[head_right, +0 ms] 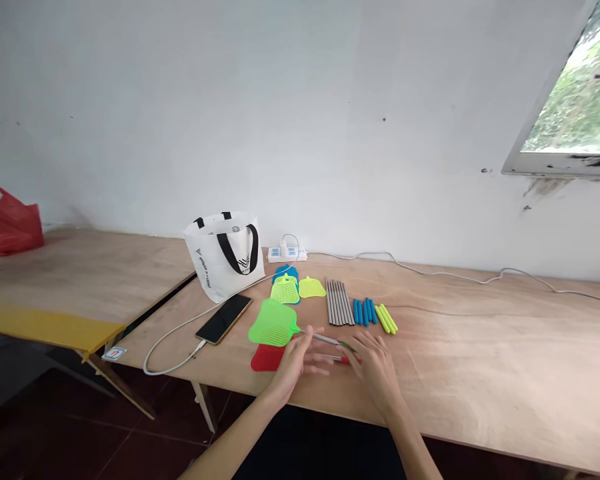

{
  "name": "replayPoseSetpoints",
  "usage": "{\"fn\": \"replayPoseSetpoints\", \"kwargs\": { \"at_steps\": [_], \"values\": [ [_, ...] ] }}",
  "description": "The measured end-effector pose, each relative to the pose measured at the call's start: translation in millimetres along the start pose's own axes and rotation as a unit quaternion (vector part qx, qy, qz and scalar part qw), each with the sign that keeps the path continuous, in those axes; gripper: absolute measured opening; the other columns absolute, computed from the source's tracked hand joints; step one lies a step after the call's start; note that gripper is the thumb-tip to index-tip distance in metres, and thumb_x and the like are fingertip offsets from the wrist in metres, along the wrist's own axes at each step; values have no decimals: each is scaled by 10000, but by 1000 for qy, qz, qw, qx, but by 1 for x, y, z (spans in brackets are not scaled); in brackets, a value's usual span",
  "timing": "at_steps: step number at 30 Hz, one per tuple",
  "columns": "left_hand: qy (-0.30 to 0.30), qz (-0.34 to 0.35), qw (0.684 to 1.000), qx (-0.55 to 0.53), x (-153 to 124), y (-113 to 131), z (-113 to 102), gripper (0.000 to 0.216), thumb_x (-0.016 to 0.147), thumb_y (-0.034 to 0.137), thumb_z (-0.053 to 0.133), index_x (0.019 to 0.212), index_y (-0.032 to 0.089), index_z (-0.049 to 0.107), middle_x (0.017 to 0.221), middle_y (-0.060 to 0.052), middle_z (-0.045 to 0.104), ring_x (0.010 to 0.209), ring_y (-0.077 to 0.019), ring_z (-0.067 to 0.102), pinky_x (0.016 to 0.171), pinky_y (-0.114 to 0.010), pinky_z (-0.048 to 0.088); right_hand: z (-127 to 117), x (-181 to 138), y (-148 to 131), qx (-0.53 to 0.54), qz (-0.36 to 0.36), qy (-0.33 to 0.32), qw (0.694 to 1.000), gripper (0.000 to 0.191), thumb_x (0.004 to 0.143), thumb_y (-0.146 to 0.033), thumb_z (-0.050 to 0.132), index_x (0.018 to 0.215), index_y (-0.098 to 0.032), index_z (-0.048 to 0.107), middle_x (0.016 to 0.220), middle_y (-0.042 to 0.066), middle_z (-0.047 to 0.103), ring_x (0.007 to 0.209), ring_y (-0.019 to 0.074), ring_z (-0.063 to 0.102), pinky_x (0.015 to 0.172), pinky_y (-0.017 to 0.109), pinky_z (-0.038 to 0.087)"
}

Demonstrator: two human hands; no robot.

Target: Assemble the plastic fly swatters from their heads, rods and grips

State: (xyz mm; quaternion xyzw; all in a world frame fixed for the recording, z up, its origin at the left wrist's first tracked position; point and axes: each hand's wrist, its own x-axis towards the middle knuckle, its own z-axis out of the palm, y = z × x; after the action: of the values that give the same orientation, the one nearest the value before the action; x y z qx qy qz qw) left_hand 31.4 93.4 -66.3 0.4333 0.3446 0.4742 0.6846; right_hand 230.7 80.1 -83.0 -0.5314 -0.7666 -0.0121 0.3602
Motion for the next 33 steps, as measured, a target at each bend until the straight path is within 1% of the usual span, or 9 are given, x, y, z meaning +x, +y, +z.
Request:
{"fn": "replayPoseSetpoints", "kwargs": {
  "at_steps": [3,6,10,14,17,21,25,29,33],
  "values": [
    [-103,-80,986,100,-4,-8,-1,592,863,686,631,977,119,757,948,-170,777,552,-175,703,504,-275,566,6,-1,16,-37,8,9,999,414,1058,-443,396,924,-268,746,905,52,736,873,218,651,839,376,461],
    [-149,-44,967,200,-9,-15,2,547,886,661,596,881,141,764,834,-123,769,478,-139,620,433,-226,468,13,-3,22,-54,23,-2,998,399,1055,-383,395,921,-254,748,922,59,737,899,225,648,848,390,447],
    [-96,128,924,347,-10,-15,3,502,976,568,489,781,203,774,709,-69,742,569,-178,634,542,-251,447,22,-5,23,-42,13,-30,999,348,1019,-226,409,1129,-276,735,1088,59,745,1026,235,646,969,451,432],
    [-50,205,867,452,-5,-14,-3,439,1007,445,474,759,213,753,728,-71,734,673,-220,657,634,-288,431,26,-6,23,-37,-14,-29,999,380,986,-165,426,1200,-289,714,1129,51,744,1071,227,648,1080,497,387],
    [-43,218,833,506,-1,-15,-9,377,1005,368,490,766,210,737,785,-72,725,704,-221,648,649,-298,425,27,-5,24,-50,-1,-12,999,287,1013,-305,477,1139,-287,734,1142,51,736,1081,239,652,1069,499,407],
    [-62,217,802,553,3,-11,-19,192,969,269,576,873,217,735,897,-54,720,860,-229,654,771,-317,456,27,-6,27,-35,40,-12,998,323,1025,-430,478,1010,-276,761,1095,51,736,1045,242,664,984,461,464],
    [-64,194,770,604,5,-1,-30,96,932,230,655,996,237,726,1034,-45,685,1006,-237,630,882,-336,455,28,-5,27,-17,61,-18,998,368,1038,-447,446,960,-265,756,1062,52,739,1011,246,669,926,445,484],
    [-48,176,750,636,7,4,-34,112,974,235,603,979,233,715,1027,-44,671,1007,-233,628,872,-332,454,26,-4,22,-35,62,2,997,372,1051,-448,413,1022,-274,741,1074,51,733,1024,251,663,928,447,479],
    [6,187,729,658,6,4,-32,124,979,206,568,1048,224,670,1039,-50,695,972,-239,644,836,-336,443,21,-3,12,-49,35,48,997,388,1063,-432,382,995,-240,712,1011,75,724,948,231,665,846,376,486]
  ]
}}
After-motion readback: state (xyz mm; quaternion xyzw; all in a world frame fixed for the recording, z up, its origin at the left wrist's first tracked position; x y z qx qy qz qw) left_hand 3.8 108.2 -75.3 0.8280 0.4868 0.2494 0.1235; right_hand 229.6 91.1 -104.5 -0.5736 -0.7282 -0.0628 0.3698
